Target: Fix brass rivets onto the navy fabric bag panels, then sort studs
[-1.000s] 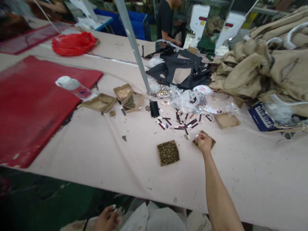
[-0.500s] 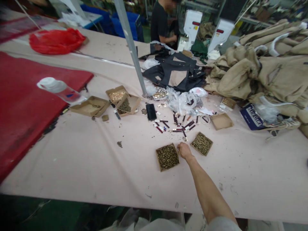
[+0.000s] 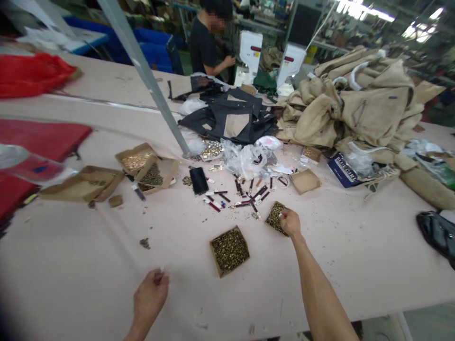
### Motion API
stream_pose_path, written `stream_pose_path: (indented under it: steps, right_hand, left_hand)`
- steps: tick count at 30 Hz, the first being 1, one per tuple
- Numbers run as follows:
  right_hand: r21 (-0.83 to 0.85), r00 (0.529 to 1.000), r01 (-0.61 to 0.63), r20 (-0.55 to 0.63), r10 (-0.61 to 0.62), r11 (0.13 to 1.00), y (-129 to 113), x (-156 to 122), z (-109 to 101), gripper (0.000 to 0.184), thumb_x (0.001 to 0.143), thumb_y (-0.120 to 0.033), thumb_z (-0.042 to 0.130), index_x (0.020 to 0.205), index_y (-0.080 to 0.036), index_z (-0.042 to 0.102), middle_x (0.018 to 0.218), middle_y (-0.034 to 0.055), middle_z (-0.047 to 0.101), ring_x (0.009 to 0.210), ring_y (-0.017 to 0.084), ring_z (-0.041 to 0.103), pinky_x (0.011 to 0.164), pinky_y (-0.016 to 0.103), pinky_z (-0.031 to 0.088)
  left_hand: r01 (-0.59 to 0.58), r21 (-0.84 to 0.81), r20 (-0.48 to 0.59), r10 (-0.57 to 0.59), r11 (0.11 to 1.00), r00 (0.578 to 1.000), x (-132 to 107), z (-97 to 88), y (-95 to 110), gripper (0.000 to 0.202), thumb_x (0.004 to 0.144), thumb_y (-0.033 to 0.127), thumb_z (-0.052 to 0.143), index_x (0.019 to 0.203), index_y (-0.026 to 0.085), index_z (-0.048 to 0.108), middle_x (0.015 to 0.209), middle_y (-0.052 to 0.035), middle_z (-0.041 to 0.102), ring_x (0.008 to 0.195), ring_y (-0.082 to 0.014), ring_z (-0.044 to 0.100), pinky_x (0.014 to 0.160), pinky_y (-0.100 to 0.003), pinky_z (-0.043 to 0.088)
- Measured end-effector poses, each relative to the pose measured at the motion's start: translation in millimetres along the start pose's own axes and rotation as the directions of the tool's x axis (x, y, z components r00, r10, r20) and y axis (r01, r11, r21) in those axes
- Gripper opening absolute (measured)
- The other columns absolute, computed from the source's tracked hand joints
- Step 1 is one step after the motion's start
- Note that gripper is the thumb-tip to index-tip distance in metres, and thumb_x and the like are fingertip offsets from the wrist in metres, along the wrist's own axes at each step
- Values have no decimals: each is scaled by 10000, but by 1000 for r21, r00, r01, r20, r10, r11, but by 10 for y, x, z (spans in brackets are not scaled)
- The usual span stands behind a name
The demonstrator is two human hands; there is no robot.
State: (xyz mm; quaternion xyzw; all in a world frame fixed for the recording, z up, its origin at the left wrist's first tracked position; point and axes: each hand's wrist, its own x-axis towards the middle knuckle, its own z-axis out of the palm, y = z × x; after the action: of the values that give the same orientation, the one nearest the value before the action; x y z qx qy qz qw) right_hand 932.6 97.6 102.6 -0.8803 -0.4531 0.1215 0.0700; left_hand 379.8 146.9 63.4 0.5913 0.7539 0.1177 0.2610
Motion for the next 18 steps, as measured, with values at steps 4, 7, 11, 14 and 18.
stream_pose_path:
  steps: [4, 7, 11, 14, 18]
  right_hand:
    - [-85, 996, -54, -79, 47, 995, 399, 502, -340, 327, 881, -341, 514, 1030, -185, 760, 944, 105, 743, 836, 229, 671, 750, 287, 468]
    - [-163, 993, -36, -113, 17, 986, 647, 1065, -567, 369, 883, -334, 525, 1131, -161, 738, 1126, 145, 698, 1014, 257, 640, 894, 315, 463]
    - [-237, 994, 26, -97, -50, 971, 836, 1994, -694, 431, 876, -361, 576, 1233, -150, 695, 1315, 178, 584, 1243, 307, 499, 1074, 371, 371]
    - [-308, 997, 4, -69, -27, 951, 817, 2659, -566, 460, 897, -419, 565, 1281, -189, 672, 1463, 187, 441, 1350, 367, 369, 1099, 472, 331]
    - [-410, 983, -168, -4, 182, 896, 661, 3303, -305, 472, 935, -498, 496, 1284, -235, 674, 1598, 167, 240, 1444, 433, 209, 1102, 614, 245]
  left_hand:
    - [-130, 109, -159, 146, 986, 976, 524, 669, 711, 448, 942, 434, 363, 1176, 125, 589, 1066, -167, 675, 969, -297, 636, 830, -412, 502]
    - [-151, 237, -319, 224, 960, 921, 661, 1062, 897, 503, 946, 446, 362, 1165, 50, 583, 1046, -228, 601, 1032, -358, 561, 875, -485, 462]
    - [-150, 315, -376, 268, 937, 887, 720, 1326, 869, 551, 929, 464, 416, 1219, 15, 548, 1038, -233, 556, 1024, -378, 520, 872, -518, 436]
    - [-109, 392, -367, 263, 914, 892, 768, 1349, 829, 549, 938, 488, 391, 1190, 31, 561, 1006, -207, 547, 993, -367, 508, 849, -490, 436]
    - [-107, 472, -328, 287, 875, 900, 826, 1339, 774, 540, 937, 505, 393, 1178, 52, 563, 997, -189, 539, 965, -350, 497, 835, -459, 434]
